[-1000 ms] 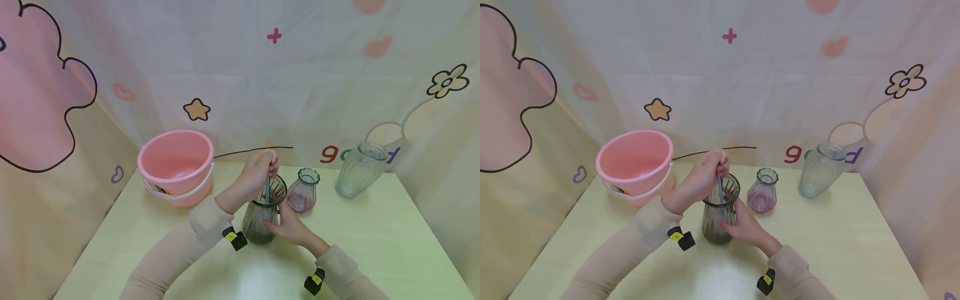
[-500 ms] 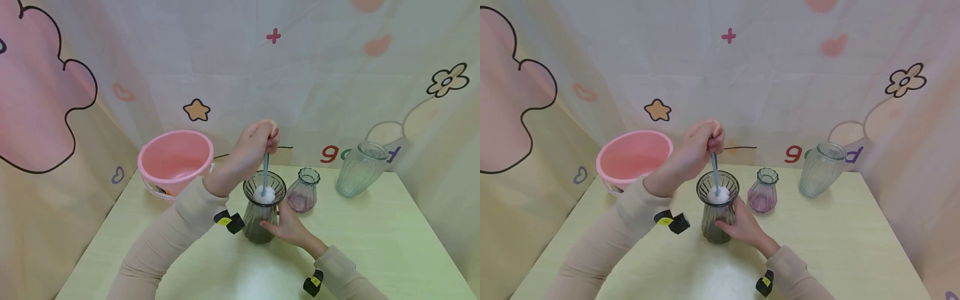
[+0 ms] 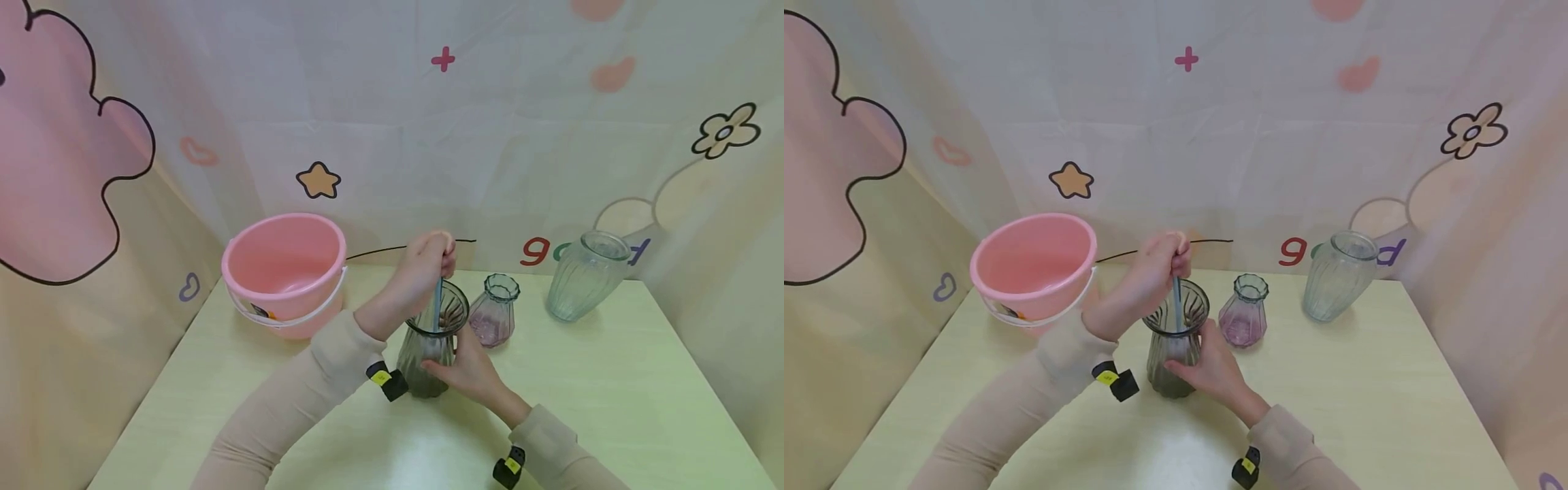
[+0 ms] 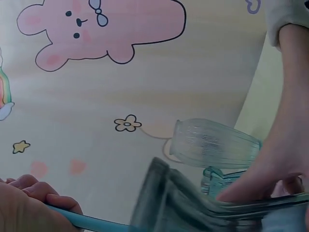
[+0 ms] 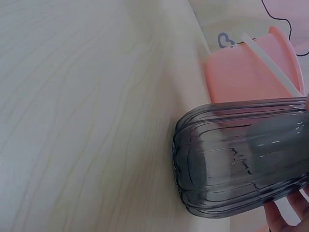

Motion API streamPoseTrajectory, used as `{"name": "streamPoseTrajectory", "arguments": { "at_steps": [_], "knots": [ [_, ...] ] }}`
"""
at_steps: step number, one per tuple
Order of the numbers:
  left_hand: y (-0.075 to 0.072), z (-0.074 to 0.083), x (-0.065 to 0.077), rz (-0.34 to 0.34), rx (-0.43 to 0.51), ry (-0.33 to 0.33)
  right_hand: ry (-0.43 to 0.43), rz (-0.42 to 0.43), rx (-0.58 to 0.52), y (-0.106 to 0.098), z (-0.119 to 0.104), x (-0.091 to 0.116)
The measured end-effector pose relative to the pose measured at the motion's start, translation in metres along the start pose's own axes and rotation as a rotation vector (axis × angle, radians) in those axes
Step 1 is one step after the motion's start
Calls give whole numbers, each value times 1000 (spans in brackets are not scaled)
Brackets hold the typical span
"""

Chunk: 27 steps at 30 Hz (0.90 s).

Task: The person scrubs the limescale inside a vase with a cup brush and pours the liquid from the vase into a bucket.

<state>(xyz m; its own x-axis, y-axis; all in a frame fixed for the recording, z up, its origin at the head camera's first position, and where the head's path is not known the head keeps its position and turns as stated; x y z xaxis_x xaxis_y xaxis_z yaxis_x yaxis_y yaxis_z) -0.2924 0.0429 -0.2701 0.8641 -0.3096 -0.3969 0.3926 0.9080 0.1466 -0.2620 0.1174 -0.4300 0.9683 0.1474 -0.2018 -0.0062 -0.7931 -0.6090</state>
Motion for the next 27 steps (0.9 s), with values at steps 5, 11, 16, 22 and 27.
{"name": "streamPoseTrajectory", "arguments": {
  "at_steps": [5, 11, 16, 22, 27],
  "knots": [
    [-1, -34, 8, 8, -28, -78, -16, 42, 4, -1, 0, 2],
    [1, -59, 20, 11, -77, -157, -61, 43, 2, 1, -2, 4],
    [-1, -56, 20, 23, -115, -137, -118, -32, -23, 0, -6, 2],
    [-4, -57, 17, 30, -135, -126, -80, -227, -116, 3, -1, 0],
    [-5, -49, 14, 57, -90, -94, -35, -265, -116, 5, 6, 0]
  ]
}}
Point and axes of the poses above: each hand's wrist, its own x-axis away from the middle knuckle, its own y-axis out of the palm, z = x × y, the point moved 9 cm from there along -x, towards the middle knuckle, and after that the axes turned 12 degrees about y, right-handed, at the moved point
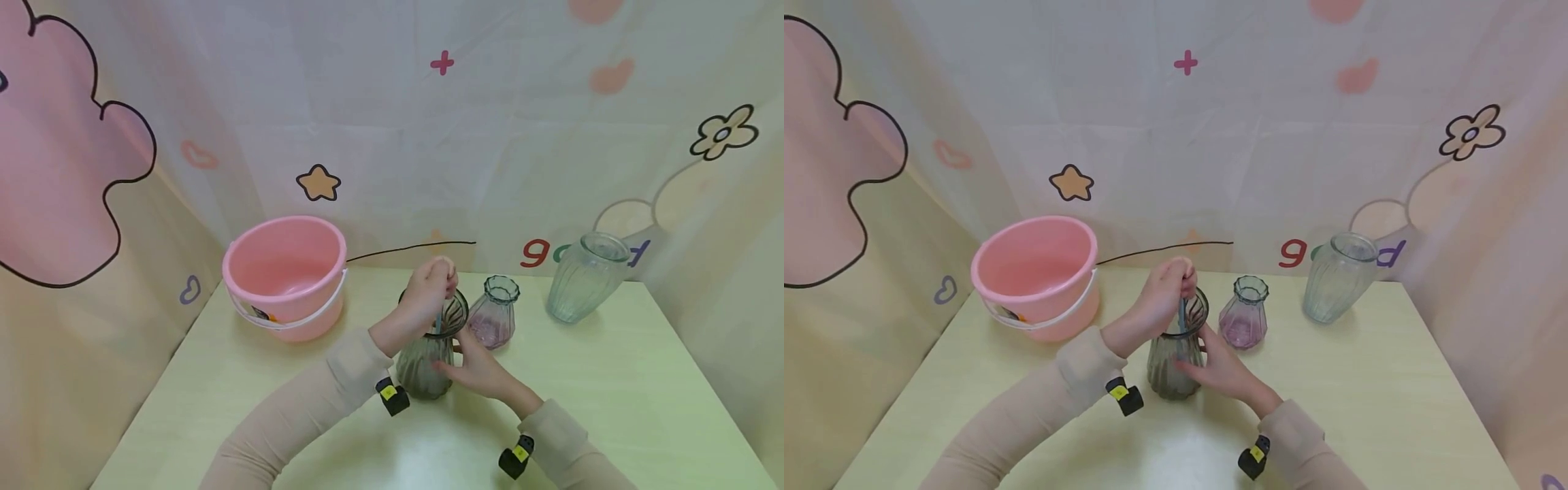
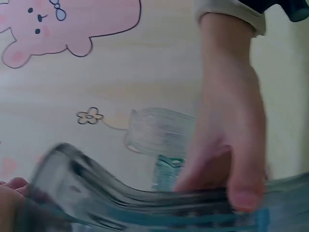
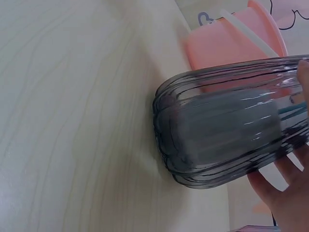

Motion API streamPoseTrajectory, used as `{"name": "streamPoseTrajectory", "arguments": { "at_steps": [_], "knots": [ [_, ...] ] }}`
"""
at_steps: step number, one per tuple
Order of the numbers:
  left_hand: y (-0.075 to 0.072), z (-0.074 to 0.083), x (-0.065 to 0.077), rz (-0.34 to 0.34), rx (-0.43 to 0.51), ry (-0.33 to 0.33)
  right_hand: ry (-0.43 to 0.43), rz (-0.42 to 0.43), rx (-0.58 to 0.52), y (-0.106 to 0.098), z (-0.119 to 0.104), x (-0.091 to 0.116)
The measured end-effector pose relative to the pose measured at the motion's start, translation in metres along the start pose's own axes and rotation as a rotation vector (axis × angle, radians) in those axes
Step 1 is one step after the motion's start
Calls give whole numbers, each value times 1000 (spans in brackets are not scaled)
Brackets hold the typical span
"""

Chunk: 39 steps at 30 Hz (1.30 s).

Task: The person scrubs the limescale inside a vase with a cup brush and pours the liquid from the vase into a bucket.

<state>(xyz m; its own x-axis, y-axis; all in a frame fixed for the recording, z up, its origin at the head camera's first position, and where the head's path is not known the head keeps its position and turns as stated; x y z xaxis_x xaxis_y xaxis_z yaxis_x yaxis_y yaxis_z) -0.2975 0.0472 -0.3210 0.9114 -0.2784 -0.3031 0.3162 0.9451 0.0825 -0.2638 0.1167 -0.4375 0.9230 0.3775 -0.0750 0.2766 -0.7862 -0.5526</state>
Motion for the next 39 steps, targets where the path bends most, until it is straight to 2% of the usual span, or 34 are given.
{"name": "streamPoseTrajectory", "arguments": {
  "at_steps": [6, 15, 18, 21, 25, 31, 34, 39],
  "knots": [
    [0, 34, -2, -6, 66, 90, -2, 52, 5, -1, 2, 1],
    [-9, 86, -10, 14, 122, 181, 27, 148, 60, 1, 2, 1],
    [-11, 105, -14, 6, 111, 207, 37, 164, 60, 1, 1, 1],
    [-11, 115, -16, -6, 87, 201, 38, 173, 64, 1, -1, 2],
    [-10, 117, -17, -16, 92, 200, 22, 184, 73, 1, -3, 2],
    [-10, 110, -16, -6, 132, 225, 25, 196, 76, 0, -1, 1],
    [-11, 100, -16, 1, 122, 204, 22, 216, 88, -2, -2, 1],
    [-5, 71, -12, -24, 79, 115, -3, 240, 102, -4, -4, 0]
  ]
}}
Point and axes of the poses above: each hand's wrist, its own x-axis away from the middle knuckle, its own y-axis out of the palm, z = x × y, the point moved 9 cm from there along -x, towards the middle knuckle, and after that the axes turned 12 degrees about y, right-handed, at the moved point
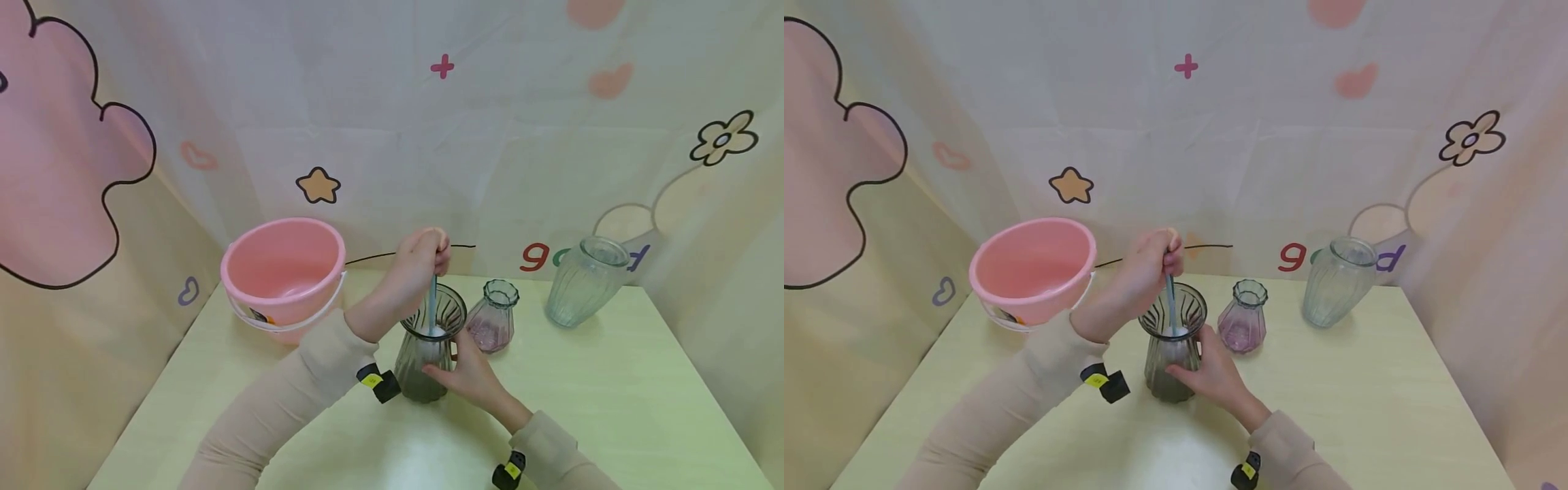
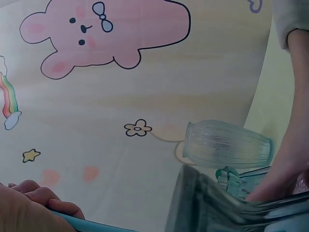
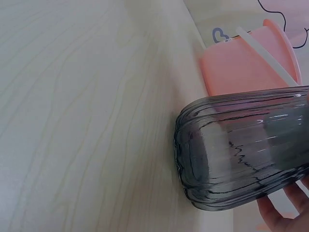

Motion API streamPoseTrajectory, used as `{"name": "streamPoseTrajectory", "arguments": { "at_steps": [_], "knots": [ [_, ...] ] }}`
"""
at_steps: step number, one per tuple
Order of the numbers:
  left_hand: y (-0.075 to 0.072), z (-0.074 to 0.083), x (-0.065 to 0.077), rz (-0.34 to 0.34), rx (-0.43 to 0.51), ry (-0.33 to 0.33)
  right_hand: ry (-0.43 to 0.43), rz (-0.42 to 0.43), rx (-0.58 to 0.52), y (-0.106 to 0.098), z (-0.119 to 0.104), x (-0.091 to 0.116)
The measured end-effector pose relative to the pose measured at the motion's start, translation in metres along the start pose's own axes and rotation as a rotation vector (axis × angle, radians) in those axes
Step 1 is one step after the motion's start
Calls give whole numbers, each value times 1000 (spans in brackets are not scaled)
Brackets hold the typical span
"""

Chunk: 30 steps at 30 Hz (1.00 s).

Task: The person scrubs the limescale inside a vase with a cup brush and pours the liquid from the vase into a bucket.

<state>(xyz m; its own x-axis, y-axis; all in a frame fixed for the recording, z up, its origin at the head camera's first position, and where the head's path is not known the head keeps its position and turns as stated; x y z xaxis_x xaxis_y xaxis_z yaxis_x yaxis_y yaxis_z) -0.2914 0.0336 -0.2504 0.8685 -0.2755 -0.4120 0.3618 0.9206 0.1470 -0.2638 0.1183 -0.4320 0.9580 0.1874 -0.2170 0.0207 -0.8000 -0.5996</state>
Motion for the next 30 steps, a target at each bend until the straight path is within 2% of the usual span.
{"name": "streamPoseTrajectory", "arguments": {
  "at_steps": [4, 7, 10, 13, 18, 21, 26, 30],
  "knots": [
    [0, -20, 4, 2, -2, -36, -7, 6, -2, 0, 0, 0],
    [-3, -42, 8, 7, -21, -104, 9, 18, 4, 0, 1, 1],
    [-3, -66, 14, -40, -38, -184, 25, 32, 21, 1, 2, 2],
    [1, -78, 17, -104, -41, -207, 28, 46, 28, 1, 1, 3],
    [4, -78, 18, -126, -56, -179, -22, 37, 1, 2, -2, 2],
    [3, -78, 18, -120, -64, -168, -43, -32, -51, 5, 0, 1],
    [3, -78, 18, -123, -64, -143, -20, -174, -121, 9, 3, 1],
    [4, -73, 19, -127, -28, -110, -38, -203, -118, 5, -10, 4]
  ]
}}
Point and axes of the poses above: each hand's wrist, its own x-axis away from the middle knuckle, its own y-axis out of the palm, z = x × y, the point moved 9 cm from there along -x, towards the middle knuckle, and after that the axes turned 12 degrees about y, right-handed, at the moved point
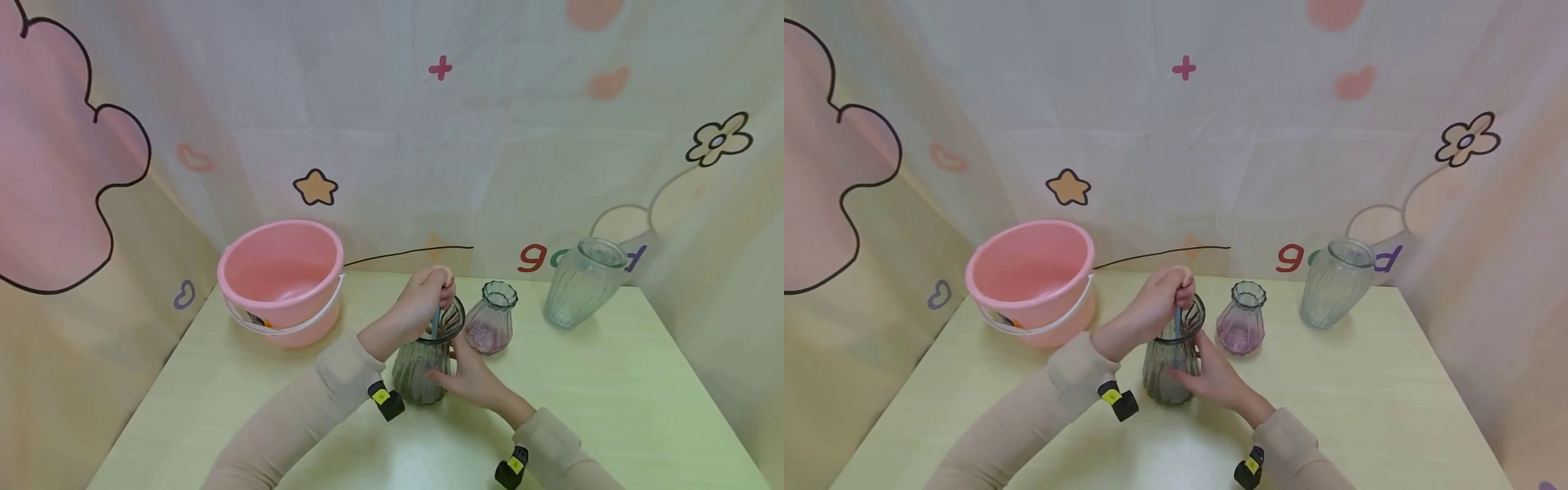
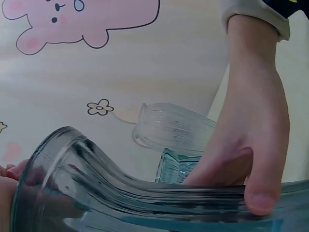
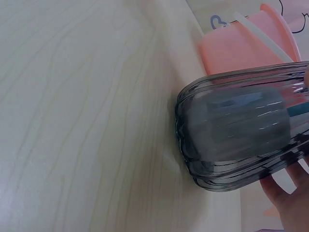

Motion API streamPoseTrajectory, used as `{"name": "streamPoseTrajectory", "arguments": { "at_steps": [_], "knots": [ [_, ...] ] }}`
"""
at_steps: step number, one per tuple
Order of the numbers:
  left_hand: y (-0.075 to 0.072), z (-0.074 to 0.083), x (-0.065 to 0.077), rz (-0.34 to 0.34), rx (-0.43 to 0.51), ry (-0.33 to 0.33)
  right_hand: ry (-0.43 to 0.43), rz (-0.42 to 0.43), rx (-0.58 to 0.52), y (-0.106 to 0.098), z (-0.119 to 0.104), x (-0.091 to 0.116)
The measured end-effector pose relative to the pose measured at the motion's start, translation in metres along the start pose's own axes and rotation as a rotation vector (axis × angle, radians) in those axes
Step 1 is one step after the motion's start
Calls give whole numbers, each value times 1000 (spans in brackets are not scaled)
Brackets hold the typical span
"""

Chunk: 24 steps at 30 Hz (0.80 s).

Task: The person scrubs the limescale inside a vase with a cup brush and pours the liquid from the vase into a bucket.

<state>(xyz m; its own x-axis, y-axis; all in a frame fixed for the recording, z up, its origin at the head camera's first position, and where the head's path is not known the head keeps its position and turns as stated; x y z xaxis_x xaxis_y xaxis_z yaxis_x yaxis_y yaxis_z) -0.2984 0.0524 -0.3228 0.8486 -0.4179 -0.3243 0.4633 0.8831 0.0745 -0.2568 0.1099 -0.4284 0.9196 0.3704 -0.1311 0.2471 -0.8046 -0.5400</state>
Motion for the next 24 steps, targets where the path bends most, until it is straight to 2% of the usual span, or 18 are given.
{"name": "streamPoseTrajectory", "arguments": {
  "at_steps": [4, 8, 11, 21, 24],
  "knots": [
    [-2, 15, -1, -2, 31, 53, 0, 8, -15, 0, -3, 0],
    [-5, 39, -6, 12, 85, 101, 44, 21, 2, 3, 15, -4],
    [-7, 55, -11, 30, 126, 116, 55, 36, 14, 3, 21, -5],
    [-10, 109, -19, 90, 130, 134, 70, 95, 51, 1, 23, -4],
    [-14, 118, -20, 98, 139, 130, 72, 115, 58, 2, 23, -3]
  ]
}}
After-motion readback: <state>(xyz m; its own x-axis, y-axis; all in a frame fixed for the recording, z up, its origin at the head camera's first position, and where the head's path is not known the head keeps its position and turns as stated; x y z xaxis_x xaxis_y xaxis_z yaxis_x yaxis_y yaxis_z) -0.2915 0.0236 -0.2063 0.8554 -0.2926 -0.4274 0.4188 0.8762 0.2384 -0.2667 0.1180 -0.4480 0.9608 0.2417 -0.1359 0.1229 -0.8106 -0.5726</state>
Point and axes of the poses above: each hand's wrist, its own x-axis away from the middle knuckle, its own y-axis out of the palm, z = x × y, the point moved 9 cm from there along -x, towards the middle knuckle, and after that the axes turned 12 degrees about y, right-handed, at the moved point
